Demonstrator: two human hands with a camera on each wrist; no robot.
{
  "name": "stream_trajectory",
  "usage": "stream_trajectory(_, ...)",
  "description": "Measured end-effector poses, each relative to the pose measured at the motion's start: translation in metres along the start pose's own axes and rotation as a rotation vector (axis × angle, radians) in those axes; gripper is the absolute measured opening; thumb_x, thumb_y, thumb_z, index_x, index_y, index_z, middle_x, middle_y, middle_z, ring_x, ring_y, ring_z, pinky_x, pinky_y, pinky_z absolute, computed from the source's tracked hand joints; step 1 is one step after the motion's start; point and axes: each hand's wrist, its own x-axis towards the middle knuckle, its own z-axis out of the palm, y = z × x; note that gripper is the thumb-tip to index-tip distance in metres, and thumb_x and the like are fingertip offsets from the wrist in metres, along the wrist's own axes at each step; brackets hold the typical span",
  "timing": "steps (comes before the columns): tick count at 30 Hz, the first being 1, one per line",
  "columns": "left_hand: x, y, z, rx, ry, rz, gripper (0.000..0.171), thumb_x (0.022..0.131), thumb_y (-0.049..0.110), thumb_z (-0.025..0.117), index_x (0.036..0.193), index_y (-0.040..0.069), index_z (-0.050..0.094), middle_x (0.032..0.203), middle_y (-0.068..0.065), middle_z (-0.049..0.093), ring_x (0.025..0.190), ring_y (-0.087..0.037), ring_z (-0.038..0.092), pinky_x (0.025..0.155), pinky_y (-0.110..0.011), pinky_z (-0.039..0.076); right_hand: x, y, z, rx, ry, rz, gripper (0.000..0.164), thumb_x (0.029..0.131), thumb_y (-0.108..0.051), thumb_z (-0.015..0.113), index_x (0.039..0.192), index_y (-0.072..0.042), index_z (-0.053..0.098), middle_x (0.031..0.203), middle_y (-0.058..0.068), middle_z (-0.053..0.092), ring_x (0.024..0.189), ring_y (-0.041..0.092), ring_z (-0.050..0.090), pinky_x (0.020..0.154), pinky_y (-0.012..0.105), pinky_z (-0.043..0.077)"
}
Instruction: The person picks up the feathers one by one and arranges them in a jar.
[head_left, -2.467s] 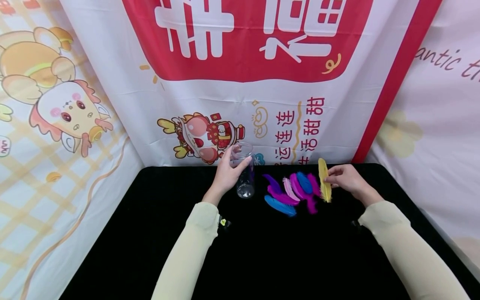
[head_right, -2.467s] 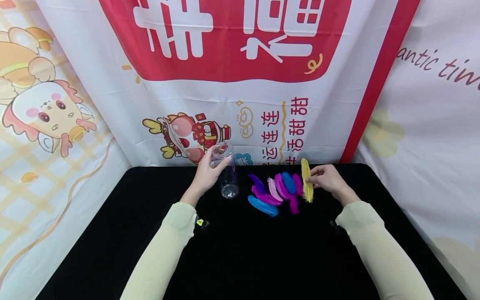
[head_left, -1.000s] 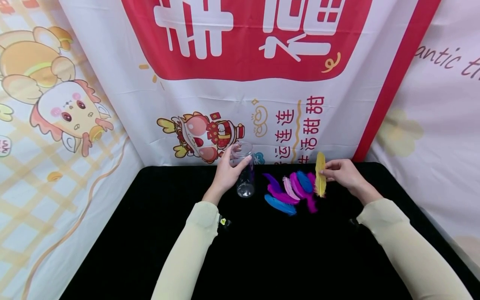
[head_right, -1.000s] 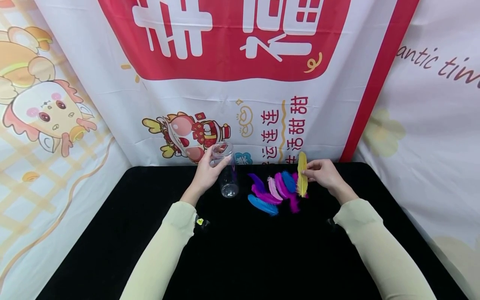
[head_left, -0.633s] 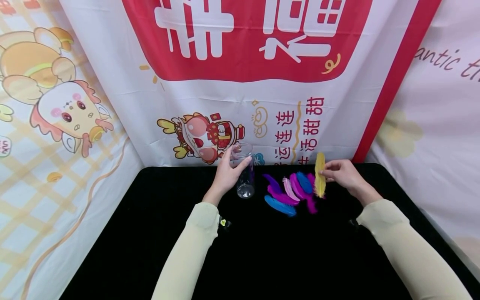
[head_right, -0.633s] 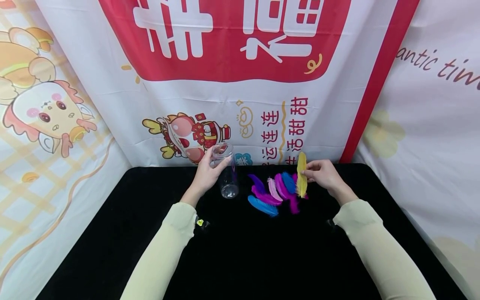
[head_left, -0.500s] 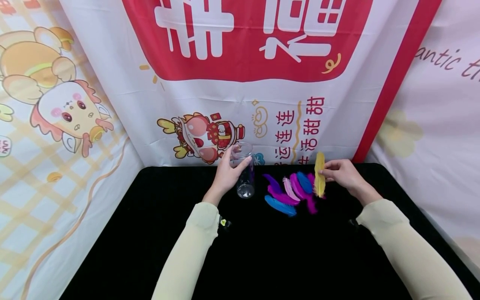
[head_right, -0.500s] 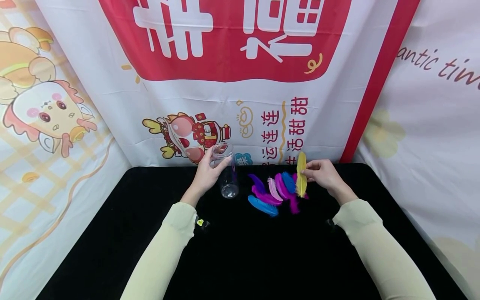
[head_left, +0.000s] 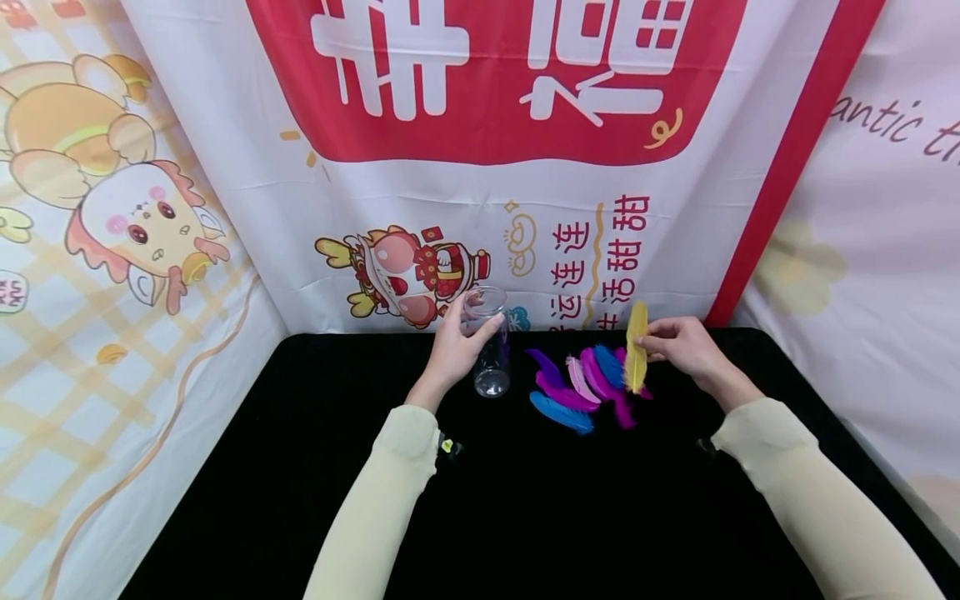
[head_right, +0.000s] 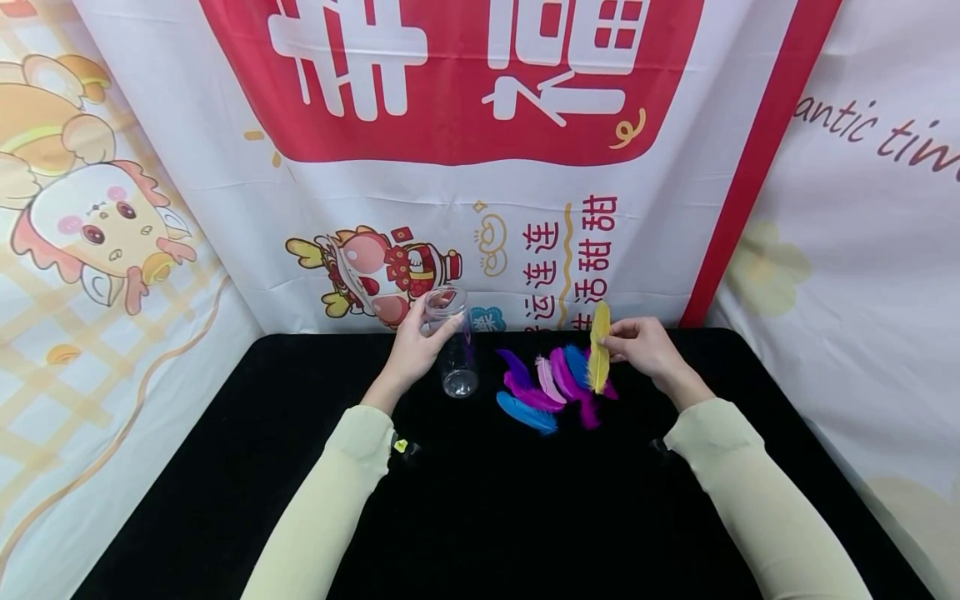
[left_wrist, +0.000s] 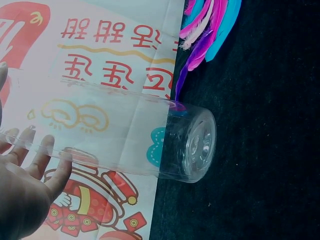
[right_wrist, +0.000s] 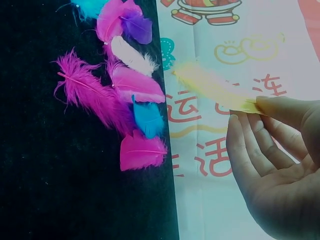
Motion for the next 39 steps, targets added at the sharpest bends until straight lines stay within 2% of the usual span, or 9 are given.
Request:
stream_trajectory(3,0.000,-0.001,0.000,-0.009,-0.003,0.006,0.069,0.095,0.050,0.070,0.149,0.016,0.045,0.141,-0.003,0.054,0.135,-0.030,0.049,0.105,-0.045,0.049,-0.001,-0.002,0.000,0.007,-0.009,-0.005,0.036,0.100,-0.017,0.068,0.120,0.013,0.066,0.106,0.018,0.075,0.082,0.015,0.073,0.075,0.030,0.061)
stream_trajectory(9,0.000,-0.001,0.000,0.001,-0.003,0.006,0.073,0.094,0.053,0.070,0.150,0.013,0.045,0.140,-0.002,0.054,0.133,-0.026,0.050,0.104,-0.045,0.050,-0.002,-0.005,0.001,0.011,-0.013,0.003,0.037,0.101,-0.018,0.068,0.121,0.013,0.065,0.107,0.019,0.075,0.084,0.016,0.073,0.075,0.030,0.061)
stream_trajectory(14,0.000,0.000,-0.001,-0.007,-0.003,0.001,0.072,0.094,0.052,0.070,0.150,0.014,0.045,0.140,-0.002,0.054,0.134,-0.029,0.050,0.104,-0.045,0.050,-0.002,-0.008,0.002,0.002,-0.011,0.015,0.037,0.101,-0.018,0.068,0.122,0.012,0.065,0.109,0.019,0.074,0.085,0.017,0.073,0.076,0.030,0.061)
stream_trajectory(19,0.000,0.001,-0.001,-0.006,-0.002,-0.012,0.071,0.093,0.055,0.071,0.148,0.019,0.045,0.141,-0.002,0.054,0.131,-0.021,0.050,0.104,-0.043,0.050,-0.002,-0.011,0.002,-0.006,-0.011,0.020,0.038,0.101,-0.019,0.068,0.122,0.012,0.066,0.110,0.019,0.074,0.087,0.019,0.073,0.076,0.030,0.061)
stream_trajectory(24,0.001,0.001,-0.001,-0.008,-0.005,-0.018,0.070,0.093,0.056,0.070,0.149,0.022,0.045,0.143,-0.003,0.054,0.131,-0.019,0.050,0.105,-0.042,0.050,-0.002,-0.014,0.002,-0.006,-0.014,0.028,0.039,0.101,-0.020,0.068,0.124,0.011,0.066,0.110,0.019,0.074,0.088,0.020,0.073,0.076,0.030,0.061)
stream_trajectory(35,0.001,0.001,-0.001,-0.011,-0.008,-0.024,0.072,0.092,0.058,0.070,0.149,0.022,0.045,0.141,0.000,0.054,0.133,-0.022,0.050,0.106,-0.043,0.049,-0.001,-0.019,0.005,-0.009,-0.012,0.000,0.039,0.100,-0.020,0.068,0.123,0.011,0.066,0.106,0.018,0.075,0.087,0.019,0.074,0.076,0.029,0.061)
stream_trajectory(39,0.001,0.000,-0.001,-0.024,-0.010,-0.022,0.073,0.093,0.056,0.070,0.150,0.018,0.044,0.142,-0.001,0.054,0.134,-0.026,0.049,0.107,-0.048,0.047,-0.002,-0.021,0.006,-0.008,-0.005,-0.012,0.037,0.100,-0.019,0.068,0.121,0.012,0.067,0.103,0.017,0.076,0.085,0.019,0.074,0.075,0.030,0.061)
